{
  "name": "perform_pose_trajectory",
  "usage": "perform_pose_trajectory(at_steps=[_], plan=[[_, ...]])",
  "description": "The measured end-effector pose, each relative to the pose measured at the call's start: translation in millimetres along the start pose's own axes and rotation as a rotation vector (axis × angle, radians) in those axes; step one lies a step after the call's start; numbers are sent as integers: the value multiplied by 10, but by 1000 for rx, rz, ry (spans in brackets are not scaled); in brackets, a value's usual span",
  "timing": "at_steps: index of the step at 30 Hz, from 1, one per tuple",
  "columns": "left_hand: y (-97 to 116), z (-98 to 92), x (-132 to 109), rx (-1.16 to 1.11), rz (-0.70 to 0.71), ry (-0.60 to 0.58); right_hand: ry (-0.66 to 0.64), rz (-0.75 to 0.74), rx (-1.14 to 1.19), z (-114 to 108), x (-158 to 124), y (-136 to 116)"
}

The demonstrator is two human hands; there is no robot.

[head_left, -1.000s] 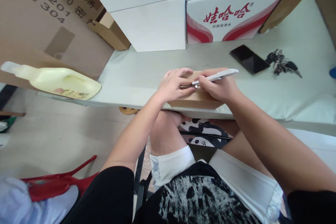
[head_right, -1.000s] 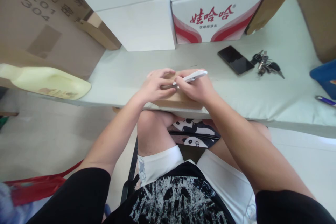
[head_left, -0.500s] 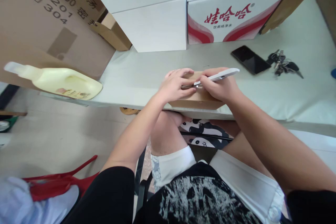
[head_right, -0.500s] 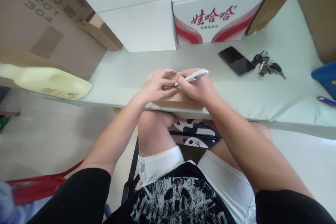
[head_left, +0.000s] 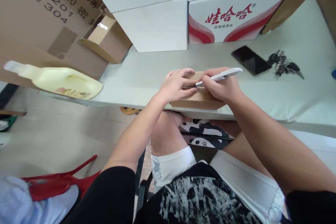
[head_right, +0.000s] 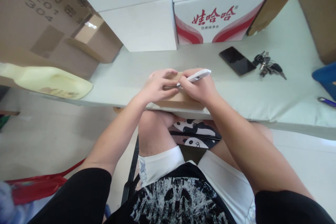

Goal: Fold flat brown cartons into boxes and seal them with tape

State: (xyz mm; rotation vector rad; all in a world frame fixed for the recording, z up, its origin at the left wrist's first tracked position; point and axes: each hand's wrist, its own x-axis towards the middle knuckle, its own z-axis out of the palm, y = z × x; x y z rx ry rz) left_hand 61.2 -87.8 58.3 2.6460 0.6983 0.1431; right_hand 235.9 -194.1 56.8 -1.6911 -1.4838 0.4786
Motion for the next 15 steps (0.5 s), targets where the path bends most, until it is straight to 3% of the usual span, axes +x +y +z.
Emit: perform_pose_trajectory(at_steps=[15], plan=[[9,-13,5,-3,-5,-6,44,21,-1,31,0,51]])
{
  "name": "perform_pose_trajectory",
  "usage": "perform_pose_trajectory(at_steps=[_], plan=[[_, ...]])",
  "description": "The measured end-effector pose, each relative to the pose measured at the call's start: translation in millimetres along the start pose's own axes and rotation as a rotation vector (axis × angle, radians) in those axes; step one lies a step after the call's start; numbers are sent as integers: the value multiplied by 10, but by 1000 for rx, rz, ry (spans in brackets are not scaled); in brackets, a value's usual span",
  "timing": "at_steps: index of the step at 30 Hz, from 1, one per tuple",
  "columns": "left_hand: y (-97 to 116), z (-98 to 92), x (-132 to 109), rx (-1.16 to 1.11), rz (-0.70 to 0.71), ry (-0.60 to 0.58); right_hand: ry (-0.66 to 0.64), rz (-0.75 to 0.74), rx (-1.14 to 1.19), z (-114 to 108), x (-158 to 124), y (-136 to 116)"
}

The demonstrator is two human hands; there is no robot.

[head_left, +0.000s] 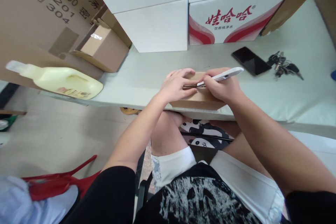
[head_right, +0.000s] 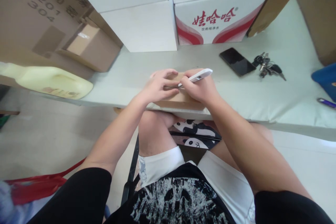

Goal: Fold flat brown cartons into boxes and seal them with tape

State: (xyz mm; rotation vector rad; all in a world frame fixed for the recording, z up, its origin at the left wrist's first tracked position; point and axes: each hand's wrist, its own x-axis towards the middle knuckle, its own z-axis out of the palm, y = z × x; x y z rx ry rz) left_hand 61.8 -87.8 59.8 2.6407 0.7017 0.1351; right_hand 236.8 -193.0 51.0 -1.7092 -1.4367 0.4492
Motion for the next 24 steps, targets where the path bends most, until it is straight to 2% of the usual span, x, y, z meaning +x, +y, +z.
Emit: perform_pose_trajectory(at_steps=[15,24], plan=[[-8,6,-1,1,4,-3,23,27,24,-57,-6,-44],[8,-7,-6,-11,-2,-1,129,106,28,-65,-23,-47]])
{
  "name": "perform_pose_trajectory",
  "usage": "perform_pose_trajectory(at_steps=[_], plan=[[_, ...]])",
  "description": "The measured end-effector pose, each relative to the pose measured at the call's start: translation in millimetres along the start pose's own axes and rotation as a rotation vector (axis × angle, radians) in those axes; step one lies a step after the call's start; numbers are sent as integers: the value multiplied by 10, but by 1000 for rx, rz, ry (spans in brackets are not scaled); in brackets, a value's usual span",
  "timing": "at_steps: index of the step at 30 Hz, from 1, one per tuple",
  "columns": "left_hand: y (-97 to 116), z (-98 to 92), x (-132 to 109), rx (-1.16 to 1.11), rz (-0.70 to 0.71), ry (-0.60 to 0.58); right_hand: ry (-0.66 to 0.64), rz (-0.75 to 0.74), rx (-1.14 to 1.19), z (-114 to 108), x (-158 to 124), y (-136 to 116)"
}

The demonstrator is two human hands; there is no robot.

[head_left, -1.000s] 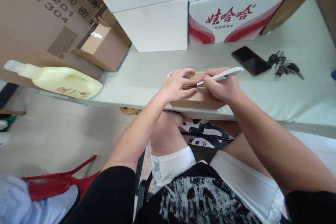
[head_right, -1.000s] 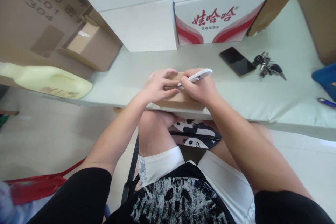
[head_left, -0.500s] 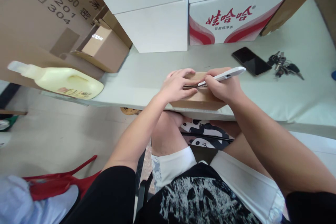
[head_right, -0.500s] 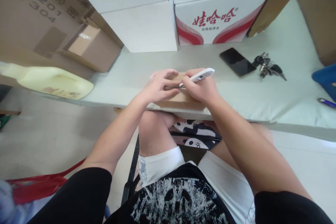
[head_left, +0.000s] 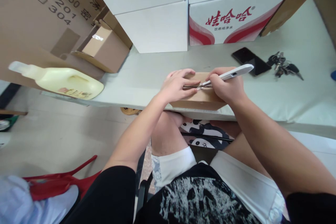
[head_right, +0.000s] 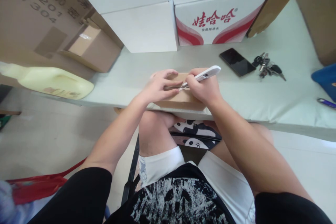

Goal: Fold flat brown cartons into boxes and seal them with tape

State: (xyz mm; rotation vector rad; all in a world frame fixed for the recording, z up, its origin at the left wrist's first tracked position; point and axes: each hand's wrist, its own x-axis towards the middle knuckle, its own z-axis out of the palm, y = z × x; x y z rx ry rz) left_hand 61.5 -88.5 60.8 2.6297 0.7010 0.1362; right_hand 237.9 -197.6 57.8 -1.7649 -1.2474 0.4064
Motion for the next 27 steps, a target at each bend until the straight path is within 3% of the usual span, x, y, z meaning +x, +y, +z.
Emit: perform_pose_trajectory(at_steps=[27], plan=[[-29,29,-49,129,93,3,59,-14,130,-28,-35,-2]])
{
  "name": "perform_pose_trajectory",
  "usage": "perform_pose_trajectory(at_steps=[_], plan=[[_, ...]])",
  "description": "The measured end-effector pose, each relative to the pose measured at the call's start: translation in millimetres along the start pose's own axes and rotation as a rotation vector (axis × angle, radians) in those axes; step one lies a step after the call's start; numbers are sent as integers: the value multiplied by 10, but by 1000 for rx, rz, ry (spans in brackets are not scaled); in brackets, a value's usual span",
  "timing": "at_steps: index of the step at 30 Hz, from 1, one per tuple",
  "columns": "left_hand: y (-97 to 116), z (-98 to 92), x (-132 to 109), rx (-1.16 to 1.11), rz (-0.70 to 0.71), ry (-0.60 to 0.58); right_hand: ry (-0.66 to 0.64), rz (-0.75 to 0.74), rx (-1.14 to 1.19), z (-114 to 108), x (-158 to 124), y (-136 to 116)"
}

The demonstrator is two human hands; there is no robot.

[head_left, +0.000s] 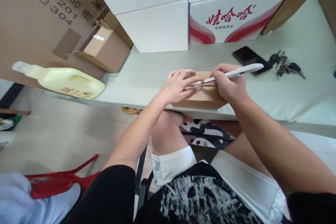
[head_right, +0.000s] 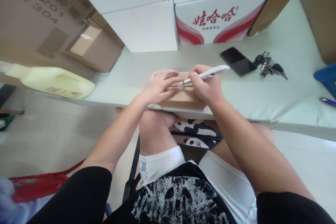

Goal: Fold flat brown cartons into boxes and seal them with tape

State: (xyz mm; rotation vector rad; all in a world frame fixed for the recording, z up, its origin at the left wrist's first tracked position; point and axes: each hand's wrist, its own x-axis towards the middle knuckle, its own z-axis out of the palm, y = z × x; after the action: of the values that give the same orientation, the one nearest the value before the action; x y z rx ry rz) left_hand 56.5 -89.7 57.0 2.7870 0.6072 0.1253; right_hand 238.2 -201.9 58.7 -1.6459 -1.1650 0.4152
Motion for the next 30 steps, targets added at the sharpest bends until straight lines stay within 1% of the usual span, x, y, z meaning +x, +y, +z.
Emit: perform_pose_trajectory(at_steps=[5,10,14,20,24,27,30], plan=[[15,1,21,-35,-41,11,-61,-12,-43,25,11,7],[27,19,30,-77,-81,48,-71,-38,-49,53,21,19],[26,19,28,-89,-85,56,-84,-61,-67,55,24,23],[41,-16,52,-129,-128,25,-123,-97,-86,51,24,17],[46,-34,68,-153,-148,5,-126,-102,-101,50,17,14],[39,-32,76,-156,-153,0,-124,-99,-121,49,17,11],[34,-25,83,-156,-147,0,-156,-108,-162,58,25,8]])
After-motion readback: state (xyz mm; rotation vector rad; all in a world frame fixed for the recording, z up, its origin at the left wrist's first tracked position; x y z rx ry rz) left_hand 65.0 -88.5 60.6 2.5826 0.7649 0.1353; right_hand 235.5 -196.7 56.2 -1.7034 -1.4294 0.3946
